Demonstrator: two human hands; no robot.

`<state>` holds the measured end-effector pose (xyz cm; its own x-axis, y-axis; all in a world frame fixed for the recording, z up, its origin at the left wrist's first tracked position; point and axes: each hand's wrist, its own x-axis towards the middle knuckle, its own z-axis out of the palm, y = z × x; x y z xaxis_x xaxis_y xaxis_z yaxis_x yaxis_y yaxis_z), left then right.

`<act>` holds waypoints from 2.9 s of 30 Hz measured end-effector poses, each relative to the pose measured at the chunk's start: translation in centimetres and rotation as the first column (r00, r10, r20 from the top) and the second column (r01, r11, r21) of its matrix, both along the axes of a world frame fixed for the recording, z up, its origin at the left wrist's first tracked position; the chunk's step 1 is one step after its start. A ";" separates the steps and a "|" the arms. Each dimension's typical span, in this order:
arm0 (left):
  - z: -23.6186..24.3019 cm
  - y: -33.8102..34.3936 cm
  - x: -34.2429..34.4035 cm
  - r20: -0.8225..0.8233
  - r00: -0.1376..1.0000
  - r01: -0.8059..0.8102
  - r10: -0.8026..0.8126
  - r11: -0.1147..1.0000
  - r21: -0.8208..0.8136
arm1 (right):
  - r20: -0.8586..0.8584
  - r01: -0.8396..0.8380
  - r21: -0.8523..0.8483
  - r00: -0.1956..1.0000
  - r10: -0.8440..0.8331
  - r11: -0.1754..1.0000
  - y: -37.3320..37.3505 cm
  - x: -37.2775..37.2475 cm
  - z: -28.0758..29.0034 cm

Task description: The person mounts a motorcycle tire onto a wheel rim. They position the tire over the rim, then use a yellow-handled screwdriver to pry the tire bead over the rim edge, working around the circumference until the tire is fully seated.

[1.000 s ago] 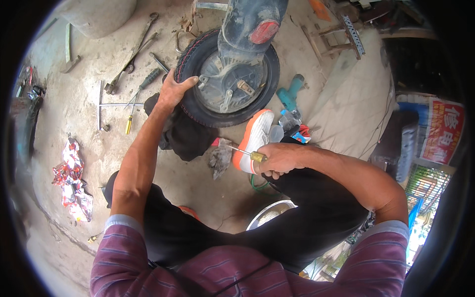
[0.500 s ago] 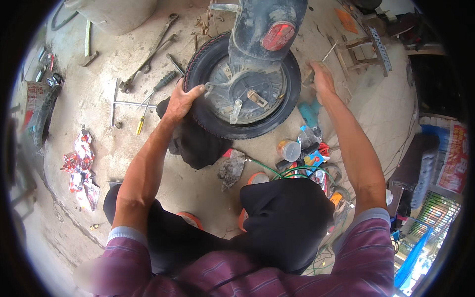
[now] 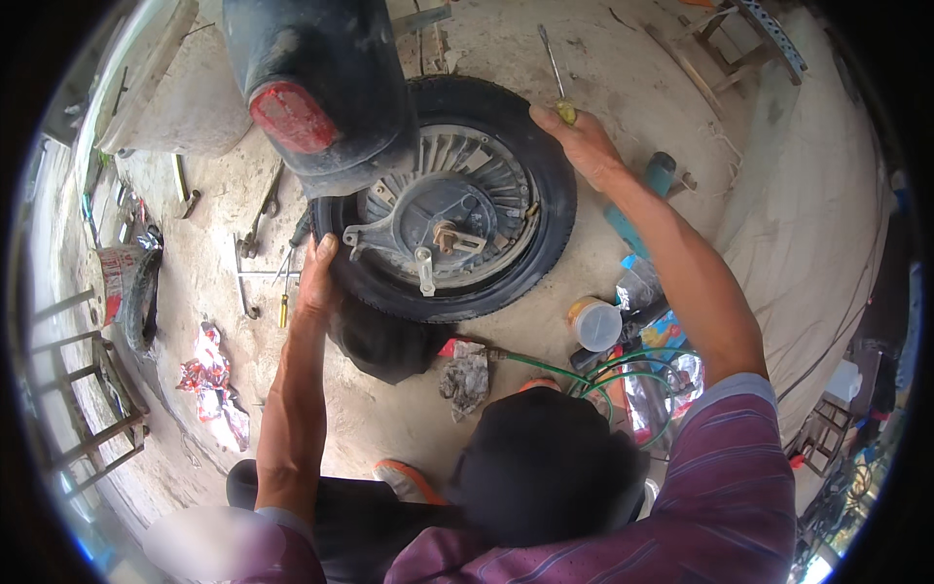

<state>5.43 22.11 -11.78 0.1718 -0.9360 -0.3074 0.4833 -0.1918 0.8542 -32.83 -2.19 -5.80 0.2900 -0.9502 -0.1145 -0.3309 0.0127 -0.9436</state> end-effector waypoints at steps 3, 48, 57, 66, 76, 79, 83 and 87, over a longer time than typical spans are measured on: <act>0.3 0.1 -0.1 -0.083 0.996 -0.012 0.015 0.999 0.037 | -0.003 0.077 -0.062 0.997 -0.077 0.995 1.0 -0.3 -0.4; 3.4 1.5 -22.8 0.903 0.337 0.346 -0.265 0.927 0.143 | 0.308 0.227 0.238 0.905 -0.295 0.944 15.1 -3.5 -5.0; 4.9 -0.6 -22.9 0.740 0.603 0.323 -0.298 0.939 0.115 | 0.264 0.219 0.196 0.927 -0.266 0.956 15.2 -3.8 -4.9; 6.0 6.3 -17.6 0.832 0.527 0.311 -0.175 0.950 0.003 | 0.189 0.243 0.143 0.945 -0.267 0.959 15.2 -3.5 -5.2; 6.7 -0.2 -3.5 0.590 0.772 -0.284 0.237 0.959 -0.014 | 0.105 0.345 0.102 0.929 -0.355 0.933 14.7 -3.7 -7.2; 4.8 -2.9 -1.9 0.428 0.898 -0.117 0.098 0.993 0.018 | 0.094 0.361 0.031 0.927 -0.362 0.932 14.4 -3.6 -8.5; 3.3 -3.8 -0.7 0.249 0.968 -0.022 0.018 1.000 0.013 | 0.057 0.355 -0.136 0.935 -0.351 0.925 13.7 -5.3 -12.5; 3.3 -4.8 -0.8 0.279 0.960 -0.016 0.010 1.000 0.022 | 0.054 0.333 -0.176 0.943 -0.329 0.926 13.8 -5.5 -13.0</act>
